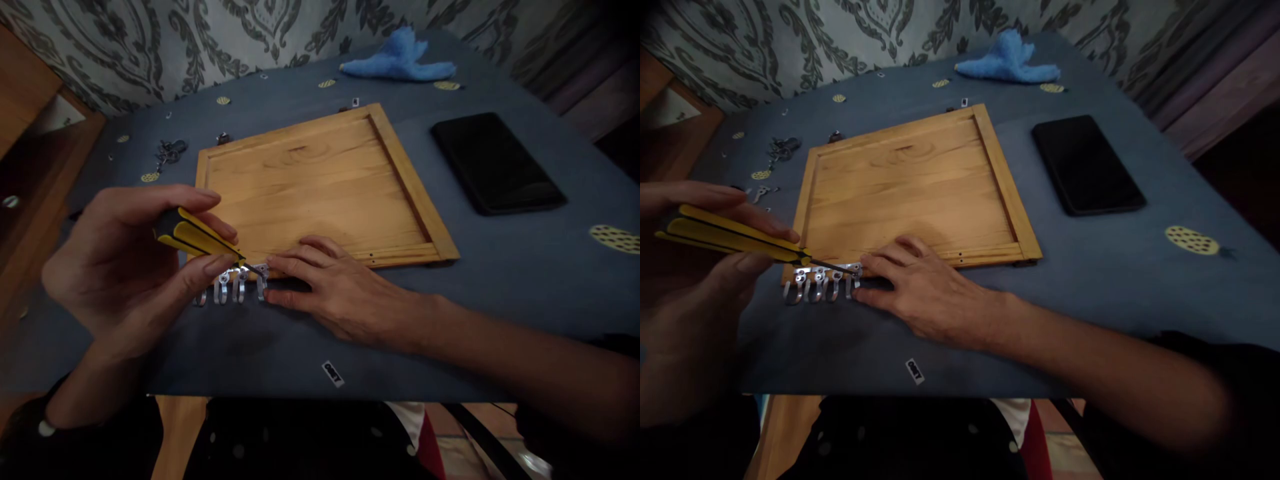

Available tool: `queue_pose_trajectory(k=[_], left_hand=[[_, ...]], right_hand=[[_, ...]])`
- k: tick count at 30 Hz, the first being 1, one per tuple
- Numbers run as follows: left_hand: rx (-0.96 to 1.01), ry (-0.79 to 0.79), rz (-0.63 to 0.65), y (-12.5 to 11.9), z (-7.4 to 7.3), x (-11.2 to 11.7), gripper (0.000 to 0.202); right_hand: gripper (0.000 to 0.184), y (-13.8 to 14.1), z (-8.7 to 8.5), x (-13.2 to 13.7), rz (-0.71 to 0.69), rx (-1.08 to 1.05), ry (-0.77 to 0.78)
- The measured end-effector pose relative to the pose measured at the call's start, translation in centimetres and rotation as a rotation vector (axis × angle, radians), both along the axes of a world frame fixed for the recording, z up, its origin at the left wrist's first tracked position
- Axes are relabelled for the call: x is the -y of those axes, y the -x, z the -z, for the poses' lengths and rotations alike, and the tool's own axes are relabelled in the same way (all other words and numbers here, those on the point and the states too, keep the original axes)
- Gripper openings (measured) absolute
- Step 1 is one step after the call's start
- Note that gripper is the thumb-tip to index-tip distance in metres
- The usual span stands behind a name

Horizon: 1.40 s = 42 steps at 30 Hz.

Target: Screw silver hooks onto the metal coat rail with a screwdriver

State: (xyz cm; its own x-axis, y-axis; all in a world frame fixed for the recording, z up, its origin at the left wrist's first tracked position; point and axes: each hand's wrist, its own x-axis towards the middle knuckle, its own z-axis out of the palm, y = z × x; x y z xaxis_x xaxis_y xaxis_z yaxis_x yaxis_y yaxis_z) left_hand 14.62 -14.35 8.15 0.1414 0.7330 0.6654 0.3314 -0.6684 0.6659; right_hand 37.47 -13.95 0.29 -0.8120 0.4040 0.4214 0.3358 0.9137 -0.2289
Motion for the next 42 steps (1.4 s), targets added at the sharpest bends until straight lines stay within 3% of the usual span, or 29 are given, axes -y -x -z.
queue_pose_trajectory(k=[5, 35, 42], left_hand=[[-0.121, 0.039, -0.001, 0.29, -0.14, -0.11, 0.045], [-0.084, 0.044, 0.139, 0.38, -0.17, -0.67, 0.048], [-0.091, 0.057, 0.051, 0.26, -0.28, -0.26, 0.046]], right_hand=[[0.036, -0.06, -0.05, 0.01, -0.009, -0.004, 0.022], [0.033, -0.02, -0.17, 0.0, -0.009, 0.004, 0.012], [0.033, -0.1, -0.3, 0.02, -0.003, 0.019, 0.016]])
